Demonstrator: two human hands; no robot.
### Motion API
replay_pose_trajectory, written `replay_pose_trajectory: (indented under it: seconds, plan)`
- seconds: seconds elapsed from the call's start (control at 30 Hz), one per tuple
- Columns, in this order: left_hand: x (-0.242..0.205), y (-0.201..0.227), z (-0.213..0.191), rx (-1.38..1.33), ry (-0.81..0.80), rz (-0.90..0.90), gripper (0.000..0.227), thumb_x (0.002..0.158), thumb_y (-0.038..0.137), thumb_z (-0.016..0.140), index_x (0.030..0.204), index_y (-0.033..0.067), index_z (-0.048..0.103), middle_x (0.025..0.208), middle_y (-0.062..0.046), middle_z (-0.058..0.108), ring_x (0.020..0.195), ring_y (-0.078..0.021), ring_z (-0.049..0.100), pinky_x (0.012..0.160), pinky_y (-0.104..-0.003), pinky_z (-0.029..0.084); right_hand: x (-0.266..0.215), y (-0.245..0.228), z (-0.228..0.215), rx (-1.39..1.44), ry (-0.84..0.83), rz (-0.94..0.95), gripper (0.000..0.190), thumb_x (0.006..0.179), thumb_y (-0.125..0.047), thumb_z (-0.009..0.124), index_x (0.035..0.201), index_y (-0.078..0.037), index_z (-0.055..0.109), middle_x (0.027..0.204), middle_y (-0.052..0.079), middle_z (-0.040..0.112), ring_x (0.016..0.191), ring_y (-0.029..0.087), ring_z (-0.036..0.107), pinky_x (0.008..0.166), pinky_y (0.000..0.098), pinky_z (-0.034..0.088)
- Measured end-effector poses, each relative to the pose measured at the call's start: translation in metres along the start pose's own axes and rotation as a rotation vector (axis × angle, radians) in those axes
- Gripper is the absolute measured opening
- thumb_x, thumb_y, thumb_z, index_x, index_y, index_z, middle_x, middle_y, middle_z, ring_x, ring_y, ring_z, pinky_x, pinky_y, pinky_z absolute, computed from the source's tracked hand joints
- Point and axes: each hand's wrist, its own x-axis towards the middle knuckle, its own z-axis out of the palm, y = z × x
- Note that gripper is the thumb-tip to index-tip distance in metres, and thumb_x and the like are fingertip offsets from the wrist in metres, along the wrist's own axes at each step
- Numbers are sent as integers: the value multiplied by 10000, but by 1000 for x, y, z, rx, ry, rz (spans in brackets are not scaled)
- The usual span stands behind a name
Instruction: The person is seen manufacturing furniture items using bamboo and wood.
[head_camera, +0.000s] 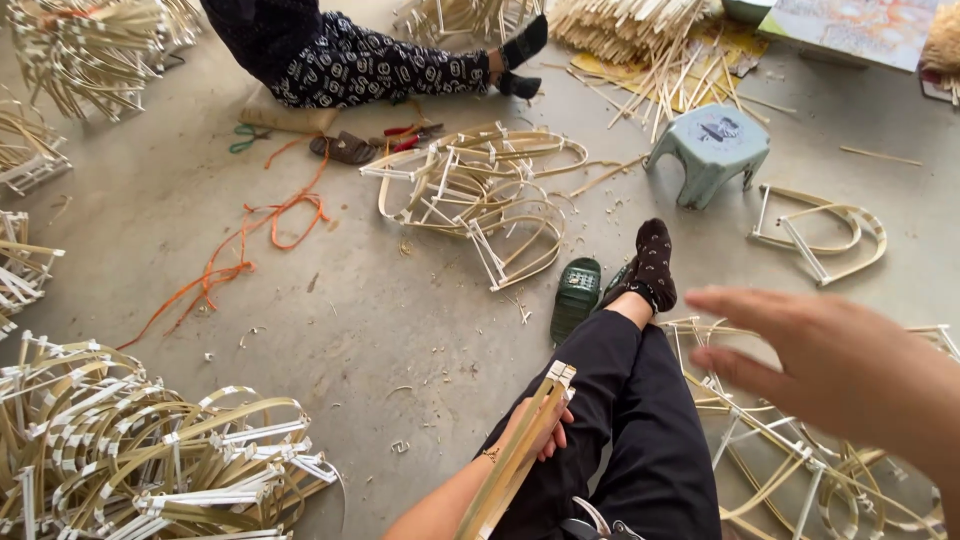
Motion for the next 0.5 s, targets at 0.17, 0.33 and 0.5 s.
replay_pose_trajectory:
  seconds: [0.17, 0.33, 0.5]
  plan:
    - [17, -24, 3, -69, 34, -5, 499, 1060, 509, 421, 960, 72, 641, 586, -9, 593, 387, -66, 473, 367, -239, 395, 3, 61, 118, 299, -198, -54, 626, 854, -517, 684, 1445, -326, 608, 1399, -58, 703, 1097, 182, 737, 923, 354, 608]
    - [12, -24, -43, -144, 152, 63, 452, 1059, 457, 464, 971, 64, 669, 602, -9, 605, 418, -70, 495, 390, -253, 416, 6, 119, 275, 759, -426, -10, 514, 905, -383, 683, 1387, -206, 671, 1302, 1, 722, 1105, 170, 727, 912, 354, 624]
    - [12, -121, -157, -157, 338, -3, 325, 1031, 335, 600, 1019, 27, 705, 744, 6, 632, 566, -62, 538, 484, -251, 447, -11, 144, 380, 724, -535, 161, 442, 950, -384, 668, 1324, -151, 703, 1250, 48, 730, 1184, 166, 695, 1029, 350, 537]
